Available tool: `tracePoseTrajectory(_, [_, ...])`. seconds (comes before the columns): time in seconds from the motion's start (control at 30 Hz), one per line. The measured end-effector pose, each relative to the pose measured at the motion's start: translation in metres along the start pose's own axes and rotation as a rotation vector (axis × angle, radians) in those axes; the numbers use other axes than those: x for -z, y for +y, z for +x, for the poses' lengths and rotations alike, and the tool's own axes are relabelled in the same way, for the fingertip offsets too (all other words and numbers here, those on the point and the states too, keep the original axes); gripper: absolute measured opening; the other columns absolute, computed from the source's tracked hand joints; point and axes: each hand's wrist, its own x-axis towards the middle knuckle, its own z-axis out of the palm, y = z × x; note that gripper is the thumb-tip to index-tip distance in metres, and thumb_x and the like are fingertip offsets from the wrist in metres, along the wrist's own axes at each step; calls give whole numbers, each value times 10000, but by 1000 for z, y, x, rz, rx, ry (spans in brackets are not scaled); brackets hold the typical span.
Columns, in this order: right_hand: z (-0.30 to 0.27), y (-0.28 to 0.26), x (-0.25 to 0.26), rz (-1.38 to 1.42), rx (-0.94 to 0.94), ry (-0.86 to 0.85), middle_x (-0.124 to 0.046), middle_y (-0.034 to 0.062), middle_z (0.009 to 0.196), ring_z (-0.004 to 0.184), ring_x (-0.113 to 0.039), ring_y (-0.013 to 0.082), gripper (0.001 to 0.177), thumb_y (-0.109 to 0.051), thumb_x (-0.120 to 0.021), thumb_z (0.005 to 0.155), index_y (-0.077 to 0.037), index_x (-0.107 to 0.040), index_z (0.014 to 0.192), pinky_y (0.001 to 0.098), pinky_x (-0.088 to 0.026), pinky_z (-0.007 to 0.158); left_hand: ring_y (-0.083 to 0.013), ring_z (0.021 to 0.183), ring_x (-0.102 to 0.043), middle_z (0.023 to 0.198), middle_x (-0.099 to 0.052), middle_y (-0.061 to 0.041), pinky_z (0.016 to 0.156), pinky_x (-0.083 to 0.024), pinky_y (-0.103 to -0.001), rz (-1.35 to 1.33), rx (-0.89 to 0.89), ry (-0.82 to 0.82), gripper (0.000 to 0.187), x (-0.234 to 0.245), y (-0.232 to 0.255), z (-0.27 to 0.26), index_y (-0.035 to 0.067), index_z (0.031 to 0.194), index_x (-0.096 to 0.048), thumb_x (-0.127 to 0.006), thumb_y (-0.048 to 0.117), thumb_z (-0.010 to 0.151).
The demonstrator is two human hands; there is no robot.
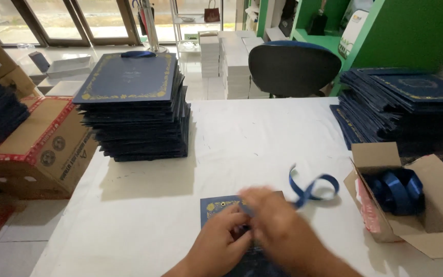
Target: Tying a blue ribbon onto a decorative card by threading it through pre-cut holes.
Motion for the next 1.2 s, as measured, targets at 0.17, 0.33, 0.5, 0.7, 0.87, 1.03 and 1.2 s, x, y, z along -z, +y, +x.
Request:
tracePoseTrajectory(0.17, [2, -14, -10, 220, -76, -92, -654, 155, 1159, 999, -665, 291, 422, -146, -488, 1015, -30, -519, 1419, 411, -540, 865, -120, 784, -593, 892, -678, -10, 650, -462, -277, -301, -88, 81, 168, 5, 2, 3, 129, 899, -766, -612, 69, 868])
tracePoseTrajectory(0.33, [1, -4, -5, 275, -290, -80, -706, 96, 1103, 983, -700, 234, 285, -274, -572, 992, -116, -624, 1224, 362, -565, 815, -102, 603, -467, 669, -546, 16, 609, -399, -276, -379, 253, 162, 128, 15, -3, 11, 121, 767, -776, -856, 174, 852])
tracePoseTrajectory(0.5, [2, -1, -5, 252, -143, -15, -682, 114, 1007, 900, -685, 235, 187, -230, -646, 982, -81, -646, 1096, 343, -563, 735, -101, 595, -446, 680, -543, 8, 594, -382, -278, -468, 285, 184, 112, 18, -3, 11, 90, 813, -779, -834, 143, 895])
tracePoseTrajectory(0.7, [6, -4, -5, 290, -238, 17, -740, 83, 974, 876, -727, 209, 178, -180, -656, 960, -81, -709, 1098, 321, -564, 726, -102, 586, -434, 657, -487, 16, 599, -402, -278, -356, 146, 274, 120, 24, 0, 7, 112, 858, -766, -821, 213, 892])
tracePoseTrajectory(0.87, [9, -12, -1, 669, -705, 39, -719, 41, 764, 718, -661, 139, 143, -149, -661, 949, -61, -767, 912, 283, -519, 658, -91, 769, -587, 1227, -720, -2, 683, -532, -250, -314, 30, 277, 514, 29, 22, 4, 186, 1391, -625, -702, 172, 883])
tracePoseTrajectory(1.03, [10, -10, -4, 775, -776, 11, -714, 64, 761, 734, -684, 166, 148, -158, -672, 952, -47, -761, 913, 311, -555, 696, -101, 822, -683, 1068, -794, -12, 735, -586, -265, -374, 7, 317, 314, 24, 11, 6, 142, 1199, -745, -710, 202, 893])
tracePoseTrajectory(1.2, [9, -9, -5, 791, -720, -12, -671, 49, 730, 689, -625, 149, 155, -157, -674, 964, -56, -739, 867, 305, -516, 658, -114, 746, -684, 894, -801, -10, 645, -566, -256, -313, -68, 323, 128, 24, 13, 6, 126, 978, -822, -768, 170, 870])
